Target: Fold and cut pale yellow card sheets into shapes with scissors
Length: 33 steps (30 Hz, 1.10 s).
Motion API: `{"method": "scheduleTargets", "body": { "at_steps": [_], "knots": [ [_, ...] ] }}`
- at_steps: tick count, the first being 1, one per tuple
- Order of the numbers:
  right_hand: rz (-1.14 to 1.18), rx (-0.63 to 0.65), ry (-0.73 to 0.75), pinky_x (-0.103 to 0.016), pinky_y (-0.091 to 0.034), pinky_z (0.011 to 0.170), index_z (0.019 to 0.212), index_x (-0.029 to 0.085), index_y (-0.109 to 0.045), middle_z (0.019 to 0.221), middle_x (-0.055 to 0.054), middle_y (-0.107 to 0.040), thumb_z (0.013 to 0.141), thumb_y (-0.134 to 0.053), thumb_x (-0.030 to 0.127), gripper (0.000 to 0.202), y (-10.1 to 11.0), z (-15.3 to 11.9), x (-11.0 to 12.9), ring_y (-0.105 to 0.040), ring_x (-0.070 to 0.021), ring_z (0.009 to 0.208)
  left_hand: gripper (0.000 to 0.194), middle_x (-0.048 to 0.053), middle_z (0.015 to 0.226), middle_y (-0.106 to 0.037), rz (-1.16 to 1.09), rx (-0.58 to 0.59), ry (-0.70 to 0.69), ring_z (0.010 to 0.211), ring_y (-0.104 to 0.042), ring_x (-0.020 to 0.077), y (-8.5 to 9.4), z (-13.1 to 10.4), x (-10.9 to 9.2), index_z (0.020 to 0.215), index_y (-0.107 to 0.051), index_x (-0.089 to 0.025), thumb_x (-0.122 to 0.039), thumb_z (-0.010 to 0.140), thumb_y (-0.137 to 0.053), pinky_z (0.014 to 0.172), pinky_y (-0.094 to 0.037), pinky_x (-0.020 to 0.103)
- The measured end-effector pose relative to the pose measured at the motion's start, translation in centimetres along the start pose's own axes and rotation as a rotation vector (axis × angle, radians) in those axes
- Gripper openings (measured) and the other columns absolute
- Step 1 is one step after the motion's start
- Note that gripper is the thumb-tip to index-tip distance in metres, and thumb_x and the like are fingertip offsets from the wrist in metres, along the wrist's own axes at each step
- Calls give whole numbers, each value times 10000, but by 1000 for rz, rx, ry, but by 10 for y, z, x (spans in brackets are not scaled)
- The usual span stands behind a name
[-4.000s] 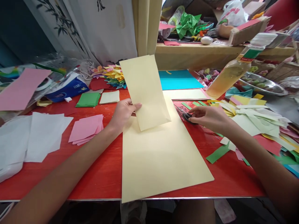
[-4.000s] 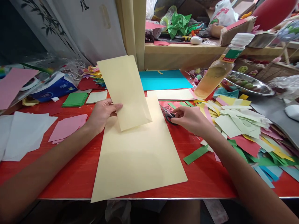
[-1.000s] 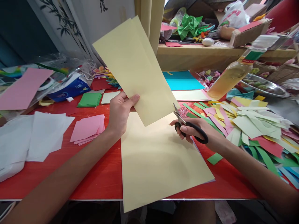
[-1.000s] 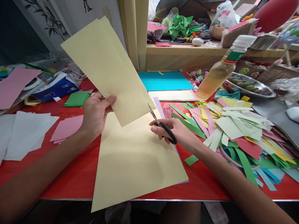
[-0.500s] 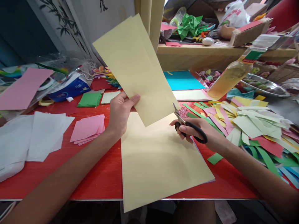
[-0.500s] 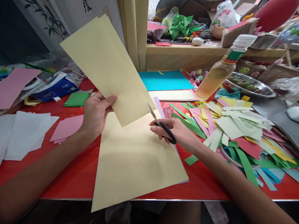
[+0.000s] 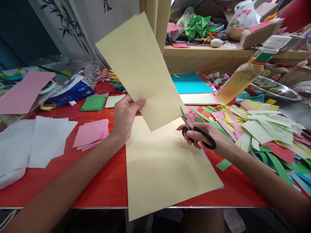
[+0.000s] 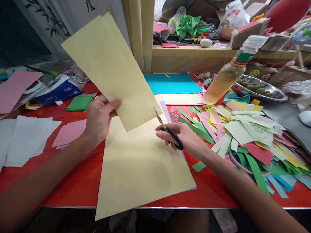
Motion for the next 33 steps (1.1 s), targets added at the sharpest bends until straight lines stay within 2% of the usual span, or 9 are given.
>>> {"method": "scheduleTargets", "body": {
  "at_steps": [8, 19, 25, 33],
  "knots": [
    [18, -13, -9, -235, -322, 458, 898, 181, -585, 636, 5, -496, 782, -574, 422, 268, -1, 0, 0, -413, -88, 513, 210, 51, 931, -686, 6, 9, -13, 917, -625, 215, 0, 0, 0, 869, -640, -180, -296, 697, -670, 676, -539, 307],
    [-13, -46, 36, -220, -264, 405, 818, 179, -583, 547, 21, -471, 785, -558, 473, 296, -2, 1, 1, -360, -73, 441, 184, 47, 961, -678, 1, -17, -2, 944, -621, 227, 3, 2, -2, 830, -648, -200, -304, 684, -687, 707, -533, 327],
    [-28, -45, 75, -223, -265, 411, 689, 178, -541, 552, 16, -476, 802, -538, 473, 316, -5, 2, -1, -356, -65, 426, 167, 43, 958, -682, 2, 0, -20, 958, -611, 227, 3, 3, -1, 835, -653, -209, -304, 699, -672, 687, -534, 312],
    [-57, -55, 99, -224, -249, 405, 774, 187, -570, 507, 34, -459, 809, -537, 455, 272, -8, 1, -2, -341, -70, 411, 190, 45, 922, -688, 12, -4, -5, 939, -618, 223, 3, 3, 0, 836, -653, -198, -317, 691, -680, 697, -532, 315]
  ]
}}
Point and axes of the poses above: each hand's wrist, its own z-axis towards the middle knuckle, its own y-axis out of the back of the hand, x = y × z, the point moved 7 cm from there along z, towards the middle knuckle
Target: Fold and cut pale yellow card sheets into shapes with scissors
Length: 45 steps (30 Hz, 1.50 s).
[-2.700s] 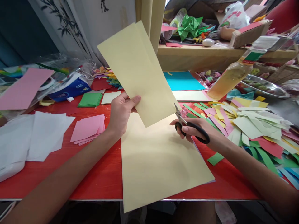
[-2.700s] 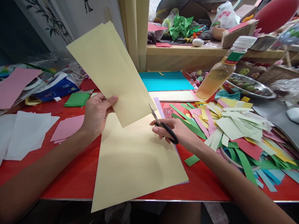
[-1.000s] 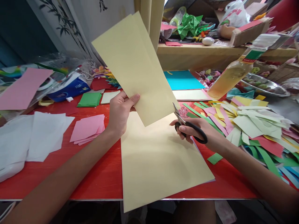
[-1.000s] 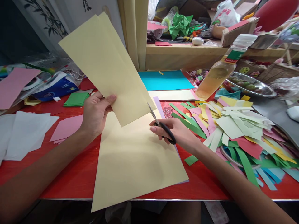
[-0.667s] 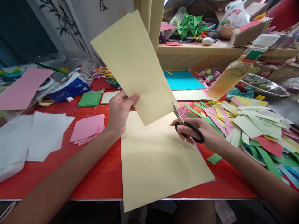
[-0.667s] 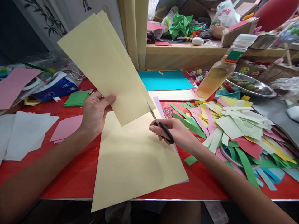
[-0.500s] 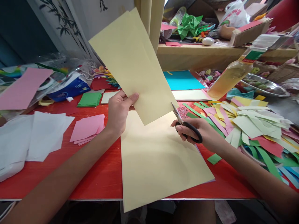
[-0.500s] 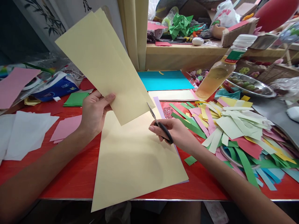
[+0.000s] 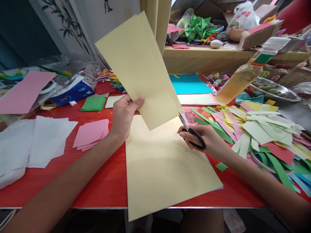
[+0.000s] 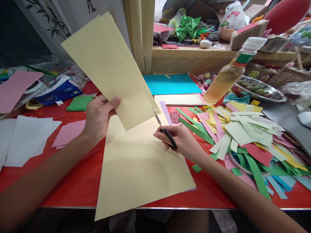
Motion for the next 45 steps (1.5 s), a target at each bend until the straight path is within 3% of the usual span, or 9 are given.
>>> {"method": "scheduleTargets", "body": {
  "at_steps": [7, 13, 27, 38, 45],
  "knots": [
    [71, -59, -53, -219, -239, 391, 837, 171, -602, 500, 35, -458, 792, -562, 449, 285, 1, 0, -3, -339, -62, 403, 226, 55, 929, -690, 18, 21, -1, 902, -627, 216, -1, -1, 1, 858, -659, -171, -318, 687, -680, 684, -535, 311],
    [59, -57, -42, -227, -261, 408, 672, 172, -571, 560, 12, -505, 796, -555, 449, 304, 1, 0, 0, -344, -54, 411, 245, 55, 933, -692, 39, 36, 5, 869, -633, 199, -6, -3, 5, 873, -671, -159, -328, 695, -671, 667, -533, 285],
    [65, -97, -74, -241, -250, 403, 604, 179, -523, 559, 5, -513, 772, -567, 476, 344, 1, -1, 1, -331, -58, 407, 250, 65, 921, -692, 42, 80, 8, 833, -635, 190, -10, -6, 6, 899, -667, -148, -315, 712, -658, 651, -534, 281],
    [-9, -111, 9, -242, -273, 455, 585, 193, -495, 469, 33, -455, 792, -558, 455, 340, 3, -1, 1, -376, -82, 456, 249, 65, 909, -693, 70, 73, 21, 829, -640, 185, -10, -6, 6, 887, -662, -144, -320, 712, -660, 673, -533, 285],
    [44, -108, -74, -244, -232, 415, 586, 179, -526, 535, 12, -506, 778, -561, 490, 367, 2, -2, 0, -326, -60, 408, 236, 56, 902, -693, 69, 109, 21, 812, -637, 182, -12, -8, 9, 888, -670, -153, -307, 709, -668, 646, -533, 273]
  ]
}}
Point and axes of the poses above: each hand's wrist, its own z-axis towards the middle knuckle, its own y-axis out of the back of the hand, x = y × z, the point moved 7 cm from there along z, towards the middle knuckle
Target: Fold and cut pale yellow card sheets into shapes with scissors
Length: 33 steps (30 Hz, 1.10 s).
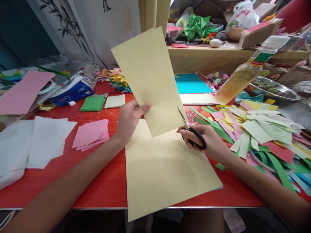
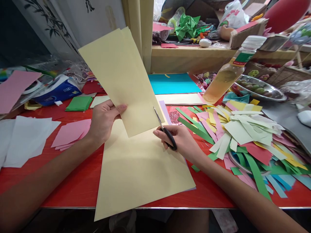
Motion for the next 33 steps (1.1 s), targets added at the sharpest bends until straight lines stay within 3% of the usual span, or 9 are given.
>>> {"method": "scheduleTargets", "body": {
  "at_steps": [8, 17, 33],
  "knots": [
    [-24, 3, 85, -242, -288, 464, 574, 192, -511, 491, 23, -471, 796, -553, 452, 345, -1, 1, 3, -416, -98, 483, 242, 44, 903, -694, 2, 18, 13, 814, -634, 175, -2, -1, 1, 911, -666, -161, -301, 713, -663, 652, -532, 269],
    [-24, 14, 49, -246, -244, 424, 523, 183, -457, 474, 24, -463, 794, -526, 507, 428, -1, 0, 4, -328, -67, 410, 261, 49, 906, -696, 21, 8, 44, 845, -634, 201, -3, -3, 1, 889, -667, -170, -338, 690, -675, 684, -533, 301],
    [-88, -9, 53, -257, -269, 469, 495, 192, -438, 450, 23, -446, 784, -538, 515, 445, -1, 0, 7, -354, -89, 448, 252, 44, 895, -698, -6, 34, 50, 815, -638, 187, -5, -4, 3, 902, -677, -165, -311, 697, -678, 694, -532, 299]
  ]
}}
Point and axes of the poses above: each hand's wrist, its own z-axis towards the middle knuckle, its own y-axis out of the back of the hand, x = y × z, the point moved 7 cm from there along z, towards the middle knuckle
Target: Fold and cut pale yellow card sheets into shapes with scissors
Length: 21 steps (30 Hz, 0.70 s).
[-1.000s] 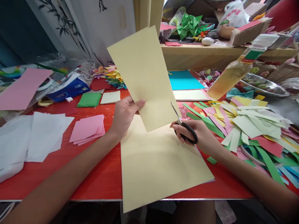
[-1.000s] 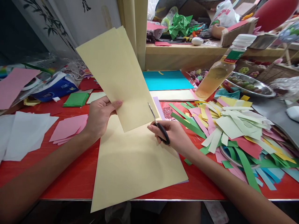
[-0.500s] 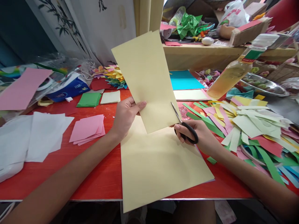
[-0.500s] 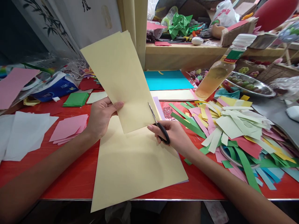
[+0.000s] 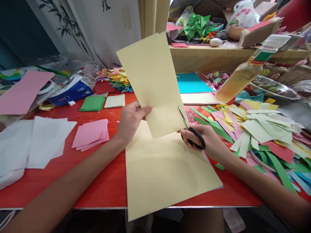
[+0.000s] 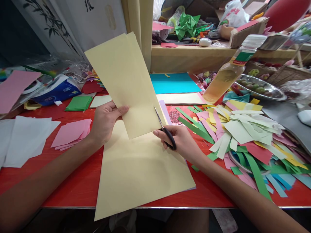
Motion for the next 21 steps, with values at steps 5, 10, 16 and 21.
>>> {"method": "scheduleTargets", "body": {
  "at_steps": [5, 10, 16, 21],
  "knots": [
    [3, 0, 8, -255, -258, 464, 503, 190, -448, 461, 22, -454, 791, -529, 513, 441, 0, 0, -1, -341, -85, 446, 264, 44, 892, -699, -10, 0, -8, 808, -640, 189, -1, 0, -1, 904, -678, -171, -316, 685, -686, 700, -530, 312],
    [-7, 8, 19, -253, -256, 460, 512, 188, -451, 476, 17, -470, 796, -521, 517, 440, 0, 0, -1, -351, -85, 450, 262, 44, 893, -699, 9, -16, 11, 818, -639, 194, 0, 0, 0, 897, -675, -174, -334, 689, -677, 705, -532, 315],
    [-9, 0, 9, -254, -260, 468, 512, 186, -450, 473, 21, -469, 802, -520, 506, 438, 0, 0, -1, -351, -83, 455, 253, 42, 895, -699, 4, 1, 4, 809, -637, 187, 0, 1, 0, 898, -676, -169, -318, 693, -675, 696, -533, 304],
    [-5, 4, 16, -256, -269, 478, 517, 189, -453, 487, 15, -491, 806, -518, 502, 431, -1, 0, -1, -367, -89, 464, 249, 41, 899, -698, 7, 2, 5, 814, -637, 190, 0, 1, 0, 905, -676, -172, -318, 704, -667, 694, -535, 304]
  ]
}}
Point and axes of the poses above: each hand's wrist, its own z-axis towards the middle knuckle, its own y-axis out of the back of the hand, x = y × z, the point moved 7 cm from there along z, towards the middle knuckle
